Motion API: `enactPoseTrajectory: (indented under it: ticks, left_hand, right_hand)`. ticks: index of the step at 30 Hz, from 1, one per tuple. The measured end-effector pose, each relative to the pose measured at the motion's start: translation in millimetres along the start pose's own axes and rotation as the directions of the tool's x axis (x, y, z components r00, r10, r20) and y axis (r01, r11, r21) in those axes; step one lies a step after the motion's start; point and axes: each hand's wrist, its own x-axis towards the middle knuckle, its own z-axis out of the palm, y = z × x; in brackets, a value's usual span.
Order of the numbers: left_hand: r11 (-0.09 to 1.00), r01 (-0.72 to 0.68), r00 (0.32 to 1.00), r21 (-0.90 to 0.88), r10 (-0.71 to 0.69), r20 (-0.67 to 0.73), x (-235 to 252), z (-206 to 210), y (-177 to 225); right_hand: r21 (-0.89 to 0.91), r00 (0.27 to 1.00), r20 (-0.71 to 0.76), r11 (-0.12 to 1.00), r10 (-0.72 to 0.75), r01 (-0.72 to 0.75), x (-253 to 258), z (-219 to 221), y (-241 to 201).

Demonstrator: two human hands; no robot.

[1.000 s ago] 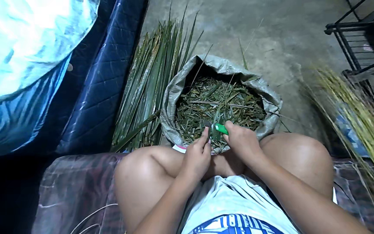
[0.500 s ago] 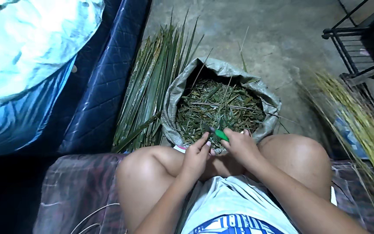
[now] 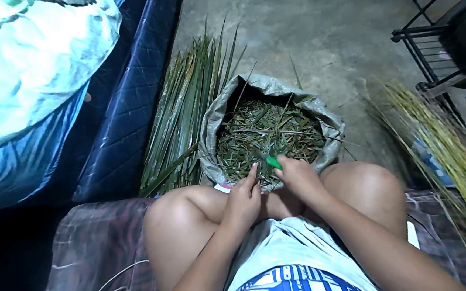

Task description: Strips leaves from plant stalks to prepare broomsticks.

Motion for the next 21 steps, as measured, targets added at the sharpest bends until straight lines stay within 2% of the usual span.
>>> enactPoseTrajectory:
  ticks: [3, 6, 8, 11, 13, 16, 19, 21]
  left_hand:
    - [0.995, -0.047, 0.999, 0.086, 0.048, -0.013, -3, 3, 3]
    - [0.996, -0.030, 1.000, 0.079, 0.029, 0.010, -3, 3, 7]
    - [0.999, -0.020, 1.000, 0.044, 0.019, 0.019, -2, 2, 5]
    - [0.999, 0.010, 0.998, -0.046, -0.007, 0.064, -1, 2, 1]
    - [0.993, 0.064, 0.990, -0.099, -0.050, 0.133, 0, 2, 3]
    - [0.981, 0.138, 0.973, -0.137, -0.108, 0.205, 2, 1, 4]
    - [0.979, 0.152, 0.970, -0.135, -0.121, 0.213, 2, 0, 4]
    - [0.982, 0.138, 0.972, -0.127, -0.110, 0.209, 3, 1, 3]
  right_hand:
    - [0.069, 0.984, -0.081, 0.986, 0.157, -0.152, 22, -18, 17]
    - [0.155, 0.968, -0.139, 0.970, 0.210, -0.188, 24, -23, 25]
    - [0.220, 0.981, -0.138, 0.970, 0.139, -0.106, 19, -15, 23]
    - [0.390, 0.996, -0.065, 0.917, -0.065, 0.086, 15, 9, 21]
    - [0.441, 0.991, -0.025, 0.888, -0.128, 0.126, 13, 17, 15]
    - [0.410, 0.995, 0.001, 0.907, -0.105, 0.095, 19, 16, 14]
    - [0.350, 0.999, 0.002, 0.935, -0.050, 0.046, 24, 13, 20]
    - [0.411, 0.999, -0.002, 0.910, -0.051, 0.047, 26, 11, 24]
